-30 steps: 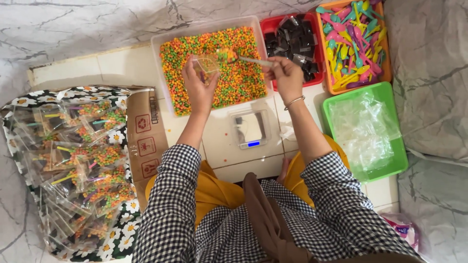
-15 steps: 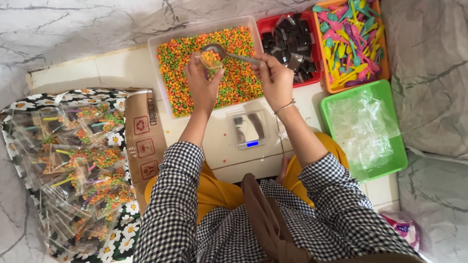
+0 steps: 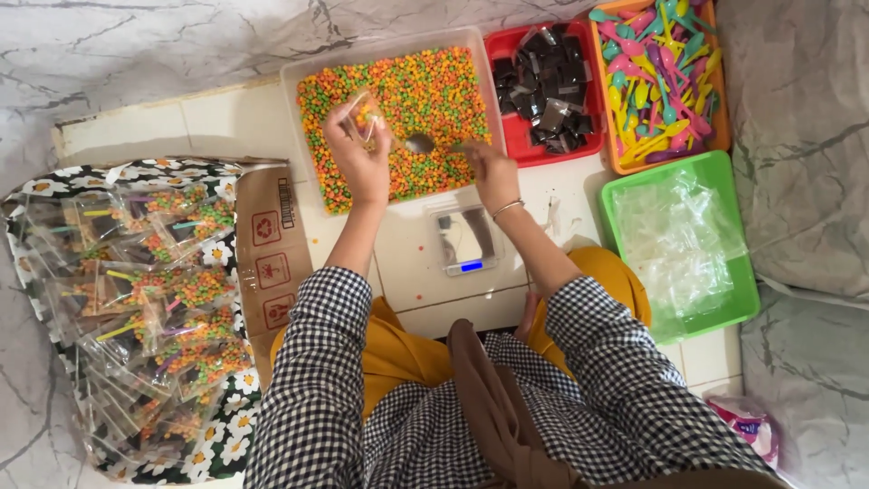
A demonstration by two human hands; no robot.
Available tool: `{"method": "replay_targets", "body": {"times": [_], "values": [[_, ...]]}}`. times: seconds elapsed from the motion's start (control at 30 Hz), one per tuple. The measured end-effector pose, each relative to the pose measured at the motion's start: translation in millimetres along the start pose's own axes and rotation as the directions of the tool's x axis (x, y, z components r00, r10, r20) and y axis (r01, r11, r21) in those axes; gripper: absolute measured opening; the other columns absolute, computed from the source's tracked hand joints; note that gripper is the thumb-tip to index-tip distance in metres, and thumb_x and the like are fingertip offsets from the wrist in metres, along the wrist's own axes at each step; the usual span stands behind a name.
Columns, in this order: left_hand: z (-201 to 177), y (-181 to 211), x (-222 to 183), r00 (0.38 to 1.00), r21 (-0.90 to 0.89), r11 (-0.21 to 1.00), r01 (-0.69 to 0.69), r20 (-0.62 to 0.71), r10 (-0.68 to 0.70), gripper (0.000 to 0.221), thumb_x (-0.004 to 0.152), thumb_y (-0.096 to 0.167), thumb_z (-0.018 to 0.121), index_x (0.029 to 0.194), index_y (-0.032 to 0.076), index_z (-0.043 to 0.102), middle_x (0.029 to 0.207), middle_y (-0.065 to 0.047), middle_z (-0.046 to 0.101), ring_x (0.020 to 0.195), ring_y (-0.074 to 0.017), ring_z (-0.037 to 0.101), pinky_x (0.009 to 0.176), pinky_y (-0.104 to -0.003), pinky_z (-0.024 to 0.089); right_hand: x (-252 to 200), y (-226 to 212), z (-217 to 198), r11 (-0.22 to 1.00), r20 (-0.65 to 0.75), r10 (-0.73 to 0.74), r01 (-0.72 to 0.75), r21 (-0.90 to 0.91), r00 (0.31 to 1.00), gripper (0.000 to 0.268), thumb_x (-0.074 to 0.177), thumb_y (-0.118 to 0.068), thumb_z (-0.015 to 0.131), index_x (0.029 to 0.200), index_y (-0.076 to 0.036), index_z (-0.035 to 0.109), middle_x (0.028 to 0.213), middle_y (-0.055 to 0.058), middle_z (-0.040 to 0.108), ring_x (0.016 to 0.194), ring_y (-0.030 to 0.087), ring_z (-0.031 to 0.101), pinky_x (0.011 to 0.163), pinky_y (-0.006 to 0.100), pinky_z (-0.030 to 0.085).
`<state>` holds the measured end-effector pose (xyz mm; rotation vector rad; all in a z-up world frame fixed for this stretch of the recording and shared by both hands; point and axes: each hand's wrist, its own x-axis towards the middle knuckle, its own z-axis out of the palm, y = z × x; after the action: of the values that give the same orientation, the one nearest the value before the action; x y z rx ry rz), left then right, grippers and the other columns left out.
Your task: The person is manually packaging small colorful candies into individual plastic bags using a spoon and a small cup on a production floor.
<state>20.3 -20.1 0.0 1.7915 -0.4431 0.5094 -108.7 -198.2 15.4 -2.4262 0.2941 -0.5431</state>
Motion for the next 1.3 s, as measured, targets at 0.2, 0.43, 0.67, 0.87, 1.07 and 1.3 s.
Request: {"method": "replay_targets", "body": {"times": [0.2,0.43,0.67,0.87,1.07,1.3], "values": [[0,-1,0,0.997,-0.061,0.997,0.050,-0.058,-0.054,0.052,0.097,0.024,0.073,0.127,0.010,0.033,0.111,-0.009,0.056,0.102,-0.0206,0.063,0.079,-0.033,0.060,-45,72,92,0.939,0.234,0.261,-0.302,0.163,0.936,0.025,0.101,-0.013,0.054,0.115,-0.019,0.075,0.069,0.007,0.072,0.076,0.026,0.075,0.075,0.038,0.062],[-9,-4,-1,0.981,-0.044,0.982,0.185,-0.059,-0.187,0.064,0.094,0.023,0.080,0.133,0.012,0.030,0.110,-0.009,0.063,0.100,-0.0189,0.064,0.085,-0.033,0.056,-42,104,110,0.970,0.176,0.241,-0.242,-0.018,0.954,0.018,0.095,-0.020,0.068,0.109,-0.025,0.078,0.096,0.008,0.074,0.098,0.034,0.071,0.090,0.044,0.057],[-8,55,12,0.936,-0.057,0.935,0.350,0.064,-0.347,0.040,0.100,0.023,0.073,0.126,0.011,0.044,0.113,-0.012,0.058,0.097,-0.0237,0.064,0.082,-0.036,0.057,-15,38,73,0.615,0.373,0.194,-0.409,0.675,0.907,0.047,0.094,-0.004,0.073,0.138,-0.014,0.061,0.120,0.006,0.064,0.110,0.025,0.066,0.092,0.034,0.061],[-2,58,0,0.900,0.018,0.908,0.419,0.122,-0.418,0.044,0.096,0.048,0.073,0.102,0.009,0.054,0.099,-0.010,0.054,0.093,-0.0267,0.060,0.077,-0.038,0.049,-32,14,67,0.013,0.580,0.173,-0.591,0.807,0.796,0.047,0.094,-0.001,0.070,0.135,-0.002,0.047,0.113,0.014,0.071,0.097,0.027,0.076,0.083,0.036,0.067],[-31,81,4,0.957,0.249,0.963,0.103,0.239,-0.164,0.034,0.096,0.035,0.077,0.088,0.005,0.061,0.114,-0.015,0.049,0.108,-0.0367,0.057,0.092,-0.042,0.049,-49,25,61,0.132,0.511,0.273,-0.558,0.819,0.815,0.042,0.092,0.001,0.072,0.126,-0.001,0.049,0.094,0.013,0.074,0.077,0.022,0.078,0.067,0.028,0.068],[-40,77,-3,0.924,0.076,0.996,0.050,0.376,-0.075,0.039,0.096,0.034,0.078,0.080,0.002,0.063,0.116,-0.013,0.043,0.109,-0.0329,0.052,0.095,-0.041,0.046,-61,17,47,0.194,0.475,0.235,-0.520,0.832,0.848,0.041,0.088,0.008,0.071,0.121,0.000,0.048,0.086,0.016,0.075,0.068,0.022,0.076,0.060,0.030,0.066]]}}
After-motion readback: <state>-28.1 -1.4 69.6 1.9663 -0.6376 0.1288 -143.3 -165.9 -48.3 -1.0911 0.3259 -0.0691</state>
